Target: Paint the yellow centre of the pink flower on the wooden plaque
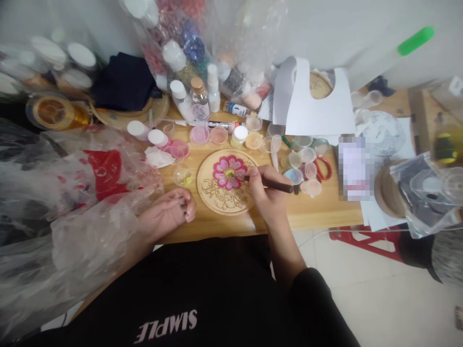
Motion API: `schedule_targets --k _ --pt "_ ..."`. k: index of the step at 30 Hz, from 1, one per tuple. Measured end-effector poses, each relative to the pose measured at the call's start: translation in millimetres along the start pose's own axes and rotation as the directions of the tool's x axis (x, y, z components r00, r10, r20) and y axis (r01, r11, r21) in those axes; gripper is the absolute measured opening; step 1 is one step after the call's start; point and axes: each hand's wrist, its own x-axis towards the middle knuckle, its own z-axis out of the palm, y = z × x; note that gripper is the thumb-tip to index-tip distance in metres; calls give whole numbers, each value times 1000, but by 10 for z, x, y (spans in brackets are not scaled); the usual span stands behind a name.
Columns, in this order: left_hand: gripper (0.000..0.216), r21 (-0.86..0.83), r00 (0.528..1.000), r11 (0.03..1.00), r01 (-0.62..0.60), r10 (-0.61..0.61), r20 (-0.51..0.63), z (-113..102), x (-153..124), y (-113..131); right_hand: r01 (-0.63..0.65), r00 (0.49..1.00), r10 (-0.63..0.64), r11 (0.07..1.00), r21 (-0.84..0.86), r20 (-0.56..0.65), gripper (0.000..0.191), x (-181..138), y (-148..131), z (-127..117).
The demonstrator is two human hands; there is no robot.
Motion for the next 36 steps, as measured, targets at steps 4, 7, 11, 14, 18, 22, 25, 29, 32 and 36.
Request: schedule_targets --k 4,7,11,14,18,22,25,29,32,36 --pt "21 10 1000 1000 0 0 3 5 3 4 -4 1000 4 1000 8 -12 29 6 -6 0" --pt "20 6 1000 1000 -4 4 8 6 1 4 -3 1000 3 1000 15 -20 28 11 -14 -2" --pt "22 32 1000 999 -2 2 -4 1 -2 2 -4 1000 4 1000 2 -18 30 14 -13 -6" --pt "22 36 1000 999 -2 2 -5 -3 -2 -2 -3 1000 4 1000 6 -19 29 11 -6 -3" --pt "21 15 1000 1000 2 -2 -2 -2 -2 -4 -4 1000 5 1000 8 -13 27 9 -4 2" --pt "22 26 1000 1000 5 -5 -6 2 0 4 -2 1000 2 1000 -8 -1 27 12 -8 1" --pt "24 26 1000 1000 10 -9 -11 0 2 6 7 1000 -7 1000 -9 -13 27 15 -12 -2" --pt "23 18 1000 1000 7 -7 0 -4 1 1 25 999 -25 1000 -12 -28 28 20 -13 -5" --pt "22 22 1000 1000 3 -3 0 -4 -3 0 24 1000 -24 999 -23 -16 28 27 -15 -9" --pt "22 11 1000 1000 9 -9 -6 2 -3 3 30 999 -31 999 -22 -20 28 34 -25 -11"
